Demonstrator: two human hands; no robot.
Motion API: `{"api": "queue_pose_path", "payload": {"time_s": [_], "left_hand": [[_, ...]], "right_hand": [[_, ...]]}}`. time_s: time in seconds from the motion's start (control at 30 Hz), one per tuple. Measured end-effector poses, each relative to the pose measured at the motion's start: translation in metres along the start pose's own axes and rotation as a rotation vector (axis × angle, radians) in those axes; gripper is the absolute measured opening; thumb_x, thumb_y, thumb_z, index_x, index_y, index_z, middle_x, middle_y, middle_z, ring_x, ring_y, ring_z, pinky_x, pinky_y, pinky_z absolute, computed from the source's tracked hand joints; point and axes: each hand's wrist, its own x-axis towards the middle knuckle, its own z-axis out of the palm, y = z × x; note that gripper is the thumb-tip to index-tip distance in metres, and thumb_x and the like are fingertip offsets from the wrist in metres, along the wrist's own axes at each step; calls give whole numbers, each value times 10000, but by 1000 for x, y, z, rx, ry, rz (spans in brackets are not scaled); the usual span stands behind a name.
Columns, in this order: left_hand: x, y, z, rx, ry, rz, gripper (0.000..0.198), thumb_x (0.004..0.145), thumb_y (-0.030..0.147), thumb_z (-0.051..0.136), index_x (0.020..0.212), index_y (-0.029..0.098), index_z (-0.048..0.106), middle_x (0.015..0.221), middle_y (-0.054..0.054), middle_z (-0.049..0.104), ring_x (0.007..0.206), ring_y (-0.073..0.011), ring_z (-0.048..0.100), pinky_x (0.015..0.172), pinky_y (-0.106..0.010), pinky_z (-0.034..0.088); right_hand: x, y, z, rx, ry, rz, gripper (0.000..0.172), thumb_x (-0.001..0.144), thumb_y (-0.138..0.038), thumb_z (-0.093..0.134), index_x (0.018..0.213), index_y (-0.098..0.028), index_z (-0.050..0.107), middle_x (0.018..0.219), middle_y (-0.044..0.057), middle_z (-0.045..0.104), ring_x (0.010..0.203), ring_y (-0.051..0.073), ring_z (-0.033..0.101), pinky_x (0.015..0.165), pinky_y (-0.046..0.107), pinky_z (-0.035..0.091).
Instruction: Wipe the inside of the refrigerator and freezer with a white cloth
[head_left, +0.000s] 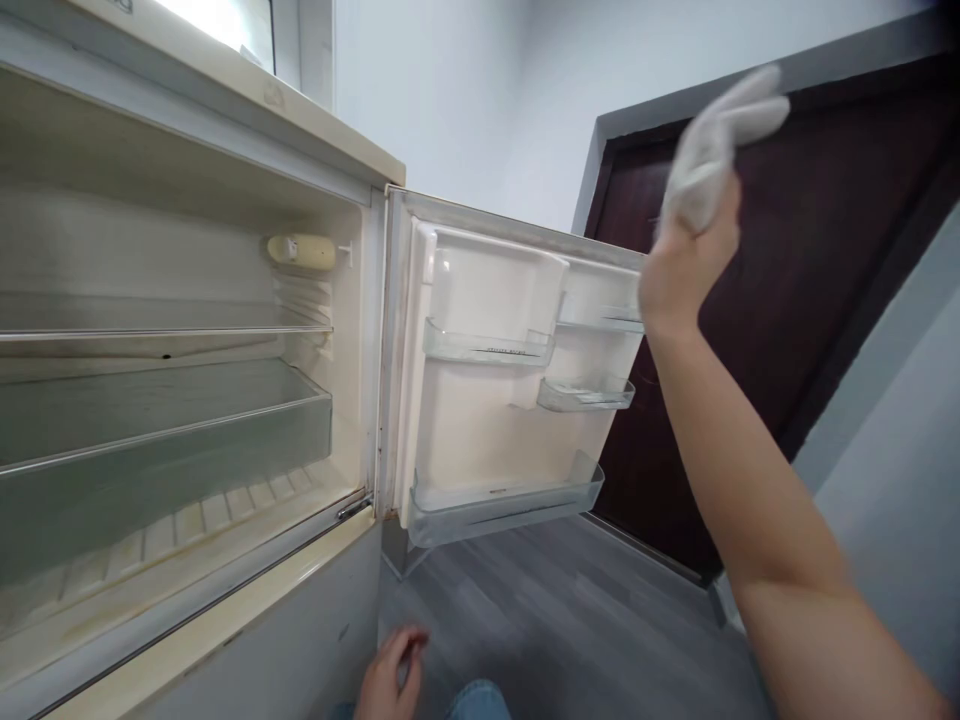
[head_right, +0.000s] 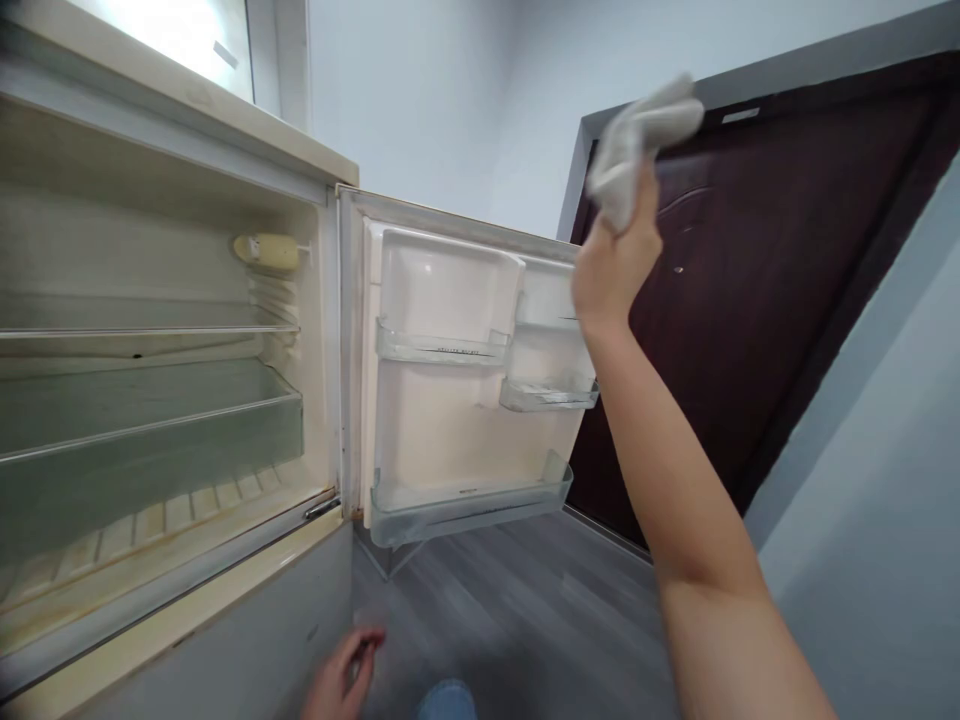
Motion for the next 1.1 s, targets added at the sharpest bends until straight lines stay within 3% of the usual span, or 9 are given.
{"api": "queue_pose_path", "payload": {"time_s": [0.13,0.23,0.33,0.47,0.53,0.63,0.8,1.0,1.1], "left_hand": [[49,44,-16,46,408,490,337,879,207,366,1145,234,571,1245,-68,590,1220,-199,485,1048,-411,415],[73,69,-26,290,482,575,494,851,164,400,1344,207,395,1414,-76,454,1346,-242,337,1116,-508,308],[83,74,-28,433,448,558,575,824,133,402,1391,158,312,1413,-85,459,1342,-256,347,1118,-531,293],[83,70,-30,443,406,560,520,826,124,392,1345,166,394,1345,-69,536,1277,-226,436,1131,-492,281],[82,72,-30,426,396,550,505,833,132,390,1337,160,403,1339,-73,540,1269,-230,441,1134,-496,271],[83,75,-29,412,382,528,508,837,133,378,1344,140,385,1350,-82,526,1277,-240,425,1138,-517,252],[84,76,-25,378,376,509,506,831,124,375,1337,132,388,1355,-92,520,1284,-244,418,1136,-528,246],[84,74,-23,403,408,526,508,843,135,376,1350,132,368,1367,-95,510,1296,-238,412,1129,-523,265],[85,72,-24,440,406,533,506,852,137,365,1357,135,359,1379,-85,499,1302,-231,405,1130,-513,266]], "right_hand": [[-31,-1,17,-242,-365,-343,564,807,-128,371,1370,-127,403,1495,67,288,1379,260,249,1081,426,311],[-48,7,33,-382,-665,-456,577,774,-141,419,1349,-109,429,1484,86,311,1370,309,246,1057,470,315],[-56,8,38,-429,-811,-489,498,776,-147,408,1259,-114,524,1430,103,405,1281,319,390,1005,477,355],[-59,-10,35,-496,-987,-429,330,769,-211,429,986,-130,665,1078,156,659,977,330,602,858,472,439],[-62,-21,36,-514,-1079,-306,316,789,-257,405,896,-132,675,910,162,689,843,314,634,744,430,475],[-66,-32,42,-401,-1152,-59,380,845,-351,345,909,-154,663,940,156,688,815,288,637,659,370,485],[-62,-58,53,-237,-1268,228,423,866,-448,353,847,-150,652,1004,160,672,886,298,621,707,365,478],[-60,-106,63,29,-1319,165,386,853,-503,403,754,-182,595,757,86,642,773,244,602,671,328,450],[-62,-112,61,104,-1320,164,397,867,-504,378,704,-185,548,684,55,586,704,202,568,645,306,422]]}}
